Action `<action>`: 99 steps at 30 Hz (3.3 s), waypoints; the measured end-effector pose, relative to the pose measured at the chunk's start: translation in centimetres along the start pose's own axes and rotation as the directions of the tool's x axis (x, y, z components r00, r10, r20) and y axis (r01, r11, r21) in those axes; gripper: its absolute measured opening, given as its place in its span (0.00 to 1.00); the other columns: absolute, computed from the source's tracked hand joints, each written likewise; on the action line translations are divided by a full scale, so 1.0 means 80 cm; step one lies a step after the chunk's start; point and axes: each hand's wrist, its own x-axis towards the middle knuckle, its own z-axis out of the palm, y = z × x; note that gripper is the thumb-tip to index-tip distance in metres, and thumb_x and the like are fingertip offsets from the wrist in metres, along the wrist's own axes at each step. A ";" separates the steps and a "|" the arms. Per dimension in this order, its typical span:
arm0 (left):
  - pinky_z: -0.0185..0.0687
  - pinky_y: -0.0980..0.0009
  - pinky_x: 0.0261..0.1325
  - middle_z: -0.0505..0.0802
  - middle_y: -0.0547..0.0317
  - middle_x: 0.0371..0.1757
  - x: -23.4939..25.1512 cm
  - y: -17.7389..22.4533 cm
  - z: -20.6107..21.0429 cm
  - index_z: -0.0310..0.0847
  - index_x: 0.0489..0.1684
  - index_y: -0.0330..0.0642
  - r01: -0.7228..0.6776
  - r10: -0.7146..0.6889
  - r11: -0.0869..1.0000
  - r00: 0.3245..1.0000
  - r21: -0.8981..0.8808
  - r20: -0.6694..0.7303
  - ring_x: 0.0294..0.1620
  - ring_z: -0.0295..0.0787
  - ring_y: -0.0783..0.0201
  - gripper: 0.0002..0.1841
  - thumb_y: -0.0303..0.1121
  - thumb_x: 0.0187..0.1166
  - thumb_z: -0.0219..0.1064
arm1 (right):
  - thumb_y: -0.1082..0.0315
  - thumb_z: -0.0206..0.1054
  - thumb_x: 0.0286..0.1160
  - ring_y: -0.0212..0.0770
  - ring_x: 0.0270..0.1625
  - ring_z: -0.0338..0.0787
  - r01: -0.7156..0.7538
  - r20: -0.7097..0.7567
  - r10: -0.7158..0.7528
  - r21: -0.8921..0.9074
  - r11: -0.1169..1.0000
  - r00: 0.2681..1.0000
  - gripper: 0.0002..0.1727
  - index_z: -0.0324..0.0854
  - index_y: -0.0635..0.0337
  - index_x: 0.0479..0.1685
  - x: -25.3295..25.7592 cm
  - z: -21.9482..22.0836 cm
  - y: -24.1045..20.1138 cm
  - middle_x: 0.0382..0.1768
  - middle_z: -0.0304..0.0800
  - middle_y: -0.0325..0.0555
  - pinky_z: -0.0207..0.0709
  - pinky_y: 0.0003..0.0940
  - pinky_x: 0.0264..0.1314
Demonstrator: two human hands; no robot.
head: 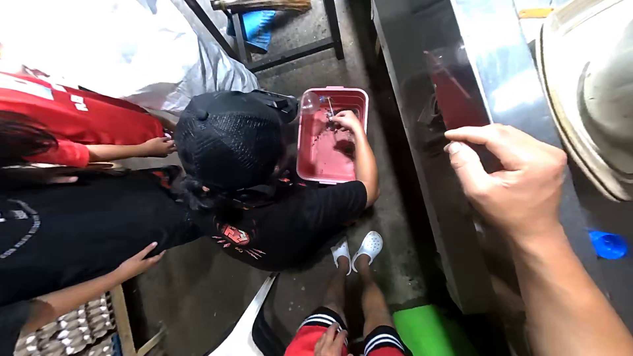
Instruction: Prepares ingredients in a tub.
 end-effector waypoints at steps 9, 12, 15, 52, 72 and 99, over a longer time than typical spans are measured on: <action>0.64 0.41 0.85 0.75 0.41 0.85 0.004 -0.040 -0.023 0.81 0.74 0.41 0.118 -0.122 0.991 0.989 0.058 0.085 0.85 0.70 0.41 0.26 0.45 0.81 0.66 | 0.62 0.63 0.82 0.42 0.48 0.92 0.013 0.033 -0.012 -0.017 1.000 0.999 0.15 0.92 0.58 0.55 0.001 -0.001 -0.001 0.47 0.95 0.50 0.84 0.40 0.51; 0.67 0.43 0.84 0.76 0.41 0.84 0.007 -0.046 -0.022 0.82 0.74 0.41 0.114 -0.118 0.992 0.990 0.060 0.072 0.83 0.72 0.42 0.26 0.45 0.81 0.66 | 0.62 0.63 0.82 0.41 0.48 0.92 0.015 0.038 -0.014 -0.022 1.000 0.999 0.15 0.92 0.58 0.55 0.000 -0.002 -0.001 0.47 0.95 0.50 0.84 0.39 0.51; 0.66 0.44 0.85 0.75 0.43 0.85 0.010 -0.044 -0.023 0.82 0.74 0.42 0.110 -0.115 0.992 0.990 0.058 0.084 0.84 0.72 0.43 0.26 0.45 0.81 0.65 | 0.62 0.63 0.82 0.41 0.48 0.92 0.018 0.035 -0.017 -0.026 0.999 0.999 0.15 0.92 0.58 0.56 0.000 -0.002 -0.001 0.47 0.95 0.50 0.84 0.38 0.50; 0.65 0.48 0.86 0.72 0.45 0.87 0.021 -0.039 -0.025 0.79 0.77 0.44 0.091 -0.098 0.993 0.990 0.072 0.099 0.86 0.69 0.47 0.27 0.45 0.80 0.66 | 0.61 0.62 0.85 0.40 0.45 0.90 -0.021 0.060 0.018 0.042 0.999 0.998 0.16 0.90 0.57 0.58 -0.001 0.001 0.004 0.47 0.93 0.52 0.81 0.38 0.47; 0.66 0.50 0.86 0.73 0.44 0.86 0.032 -0.038 -0.037 0.79 0.76 0.44 0.066 -0.071 0.996 0.995 0.068 0.074 0.85 0.70 0.47 0.27 0.45 0.80 0.65 | 0.59 0.62 0.85 0.42 0.52 0.90 -0.007 0.071 0.005 0.028 1.000 0.997 0.16 0.90 0.56 0.59 -0.003 0.002 0.009 0.52 0.92 0.52 0.82 0.41 0.55; 0.70 0.48 0.83 0.76 0.43 0.83 0.029 -0.049 -0.032 0.82 0.74 0.44 0.055 -0.060 0.996 0.996 -0.071 -0.072 0.82 0.74 0.45 0.25 0.43 0.78 0.67 | 0.61 0.62 0.83 0.43 0.49 0.92 0.071 0.143 -0.079 0.061 0.996 0.987 0.18 0.88 0.62 0.60 -0.011 0.011 0.027 0.50 0.93 0.55 0.85 0.40 0.54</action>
